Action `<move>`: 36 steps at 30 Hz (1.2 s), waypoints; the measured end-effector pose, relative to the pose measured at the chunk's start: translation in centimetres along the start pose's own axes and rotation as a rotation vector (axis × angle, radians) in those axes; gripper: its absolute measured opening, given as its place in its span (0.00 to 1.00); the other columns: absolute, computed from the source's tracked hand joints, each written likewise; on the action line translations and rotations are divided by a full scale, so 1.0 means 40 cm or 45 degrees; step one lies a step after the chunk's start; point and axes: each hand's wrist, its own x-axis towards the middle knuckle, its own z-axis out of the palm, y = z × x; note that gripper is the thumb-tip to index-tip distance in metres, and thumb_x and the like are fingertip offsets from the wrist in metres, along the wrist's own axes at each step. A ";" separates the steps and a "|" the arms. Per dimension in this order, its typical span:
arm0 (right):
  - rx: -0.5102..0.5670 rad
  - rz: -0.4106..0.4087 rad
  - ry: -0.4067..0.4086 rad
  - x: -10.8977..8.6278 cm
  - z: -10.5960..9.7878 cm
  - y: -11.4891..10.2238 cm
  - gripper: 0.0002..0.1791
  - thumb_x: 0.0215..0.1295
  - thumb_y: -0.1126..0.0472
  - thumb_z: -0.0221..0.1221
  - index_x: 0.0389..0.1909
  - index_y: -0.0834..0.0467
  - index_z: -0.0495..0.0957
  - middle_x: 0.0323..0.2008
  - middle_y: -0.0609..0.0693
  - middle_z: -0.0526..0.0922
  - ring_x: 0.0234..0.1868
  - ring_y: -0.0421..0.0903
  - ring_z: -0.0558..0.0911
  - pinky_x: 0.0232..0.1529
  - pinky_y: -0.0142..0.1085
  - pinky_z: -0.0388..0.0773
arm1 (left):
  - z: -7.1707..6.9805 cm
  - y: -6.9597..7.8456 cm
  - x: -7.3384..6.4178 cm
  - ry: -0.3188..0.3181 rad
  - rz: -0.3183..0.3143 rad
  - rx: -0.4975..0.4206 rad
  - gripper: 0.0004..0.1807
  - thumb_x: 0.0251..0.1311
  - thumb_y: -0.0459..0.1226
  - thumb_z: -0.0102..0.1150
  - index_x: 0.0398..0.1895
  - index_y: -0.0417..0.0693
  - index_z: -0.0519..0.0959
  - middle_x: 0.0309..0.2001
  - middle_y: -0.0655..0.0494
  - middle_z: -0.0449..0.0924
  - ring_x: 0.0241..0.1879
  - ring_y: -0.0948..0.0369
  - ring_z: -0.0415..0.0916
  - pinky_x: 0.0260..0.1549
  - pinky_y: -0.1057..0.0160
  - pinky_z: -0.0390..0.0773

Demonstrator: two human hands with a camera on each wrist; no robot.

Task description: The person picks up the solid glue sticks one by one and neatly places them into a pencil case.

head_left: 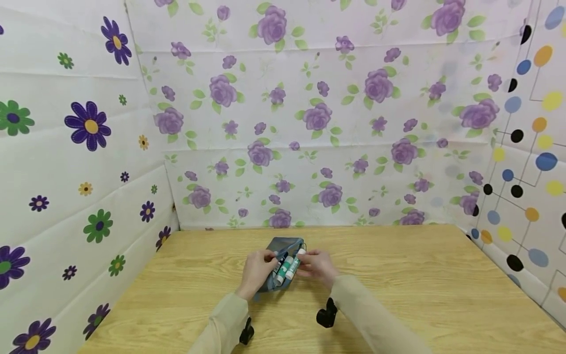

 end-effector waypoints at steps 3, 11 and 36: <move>-0.053 0.011 -0.013 0.003 0.005 0.007 0.16 0.60 0.70 0.56 0.44 0.71 0.63 0.37 0.64 0.72 0.33 0.53 0.78 0.43 0.47 0.71 | 0.001 -0.003 -0.002 -0.001 -0.005 -0.008 0.07 0.53 0.31 0.58 0.34 0.39 0.82 0.29 0.55 0.79 0.26 0.62 0.74 0.25 0.62 0.73; -0.143 0.035 0.023 0.015 0.012 0.016 0.17 0.59 0.69 0.57 0.45 0.72 0.64 0.34 0.63 0.74 0.28 0.50 0.78 0.38 0.44 0.75 | 0.002 -0.006 -0.002 0.002 -0.001 0.003 0.06 0.53 0.32 0.59 0.34 0.39 0.82 0.28 0.56 0.78 0.27 0.62 0.74 0.25 0.62 0.73; -0.405 0.006 -0.063 0.004 0.040 0.024 0.13 0.54 0.79 0.55 0.41 0.80 0.70 0.34 0.69 0.76 0.34 0.59 0.79 0.36 0.44 0.75 | -0.011 0.012 -0.003 -0.013 0.000 0.006 0.07 0.55 0.32 0.58 0.35 0.38 0.82 0.28 0.55 0.79 0.24 0.63 0.74 0.23 0.64 0.73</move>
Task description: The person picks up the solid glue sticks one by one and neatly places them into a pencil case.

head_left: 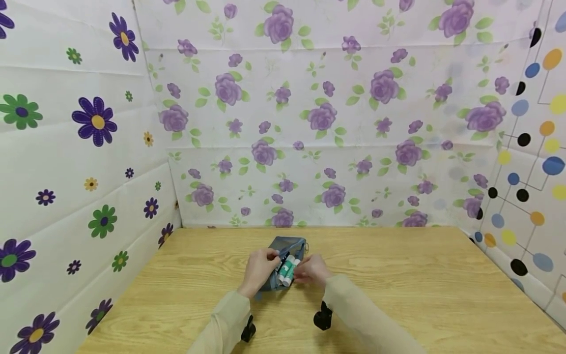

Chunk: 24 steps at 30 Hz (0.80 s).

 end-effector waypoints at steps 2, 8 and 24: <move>-0.016 -0.005 -0.004 0.000 0.001 0.002 0.12 0.54 0.79 0.55 0.41 0.80 0.71 0.34 0.69 0.76 0.34 0.59 0.79 0.35 0.44 0.76 | 0.001 0.000 0.000 -0.005 -0.005 0.000 0.08 0.55 0.32 0.58 0.36 0.38 0.82 0.28 0.55 0.79 0.25 0.63 0.74 0.23 0.64 0.73; -0.050 0.005 0.025 0.004 0.008 0.002 0.14 0.55 0.78 0.55 0.42 0.79 0.70 0.35 0.68 0.76 0.36 0.59 0.79 0.35 0.43 0.76 | 0.001 0.001 0.001 -0.009 -0.017 -0.002 0.08 0.55 0.32 0.58 0.35 0.38 0.82 0.28 0.55 0.79 0.26 0.62 0.75 0.24 0.63 0.73; -0.065 -0.069 -0.017 0.012 0.019 0.012 0.17 0.57 0.77 0.53 0.47 0.80 0.69 0.32 0.67 0.78 0.33 0.58 0.80 0.34 0.41 0.76 | 0.002 0.006 0.006 -0.045 0.002 0.047 0.04 0.53 0.33 0.59 0.29 0.42 0.82 0.25 0.59 0.77 0.23 0.65 0.73 0.23 0.64 0.72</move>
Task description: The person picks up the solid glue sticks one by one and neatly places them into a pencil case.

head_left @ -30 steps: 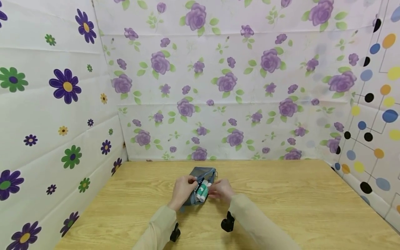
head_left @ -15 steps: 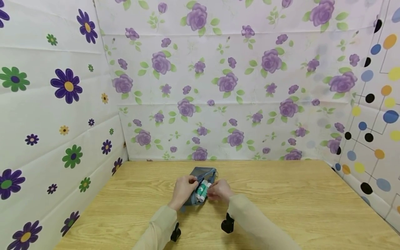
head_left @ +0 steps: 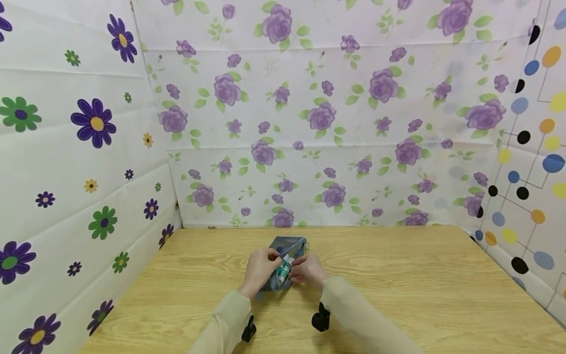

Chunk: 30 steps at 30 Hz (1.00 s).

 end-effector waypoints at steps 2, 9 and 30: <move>0.002 -0.008 0.002 0.002 -0.005 0.002 0.17 0.56 0.77 0.54 0.47 0.80 0.69 0.32 0.68 0.78 0.31 0.57 0.81 0.32 0.41 0.77 | 0.003 0.002 0.001 -0.021 -0.001 0.033 0.03 0.53 0.33 0.59 0.29 0.44 0.82 0.24 0.60 0.76 0.22 0.66 0.72 0.22 0.65 0.72; 0.047 0.005 0.015 -0.002 -0.025 -0.001 0.17 0.57 0.77 0.53 0.47 0.79 0.69 0.36 0.69 0.76 0.34 0.57 0.80 0.34 0.42 0.76 | 0.004 0.003 0.005 -0.065 -0.004 0.075 0.02 0.52 0.36 0.61 0.27 0.48 0.81 0.23 0.62 0.75 0.22 0.66 0.71 0.22 0.64 0.71; 0.017 0.007 -0.075 -0.031 -0.158 -0.032 0.23 0.59 0.70 0.56 0.54 0.75 0.64 0.46 0.71 0.73 0.44 0.64 0.75 0.38 0.49 0.74 | -0.034 -0.013 0.006 -0.059 0.009 0.042 0.10 0.54 0.45 0.61 0.28 0.49 0.82 0.24 0.63 0.76 0.23 0.66 0.72 0.22 0.64 0.71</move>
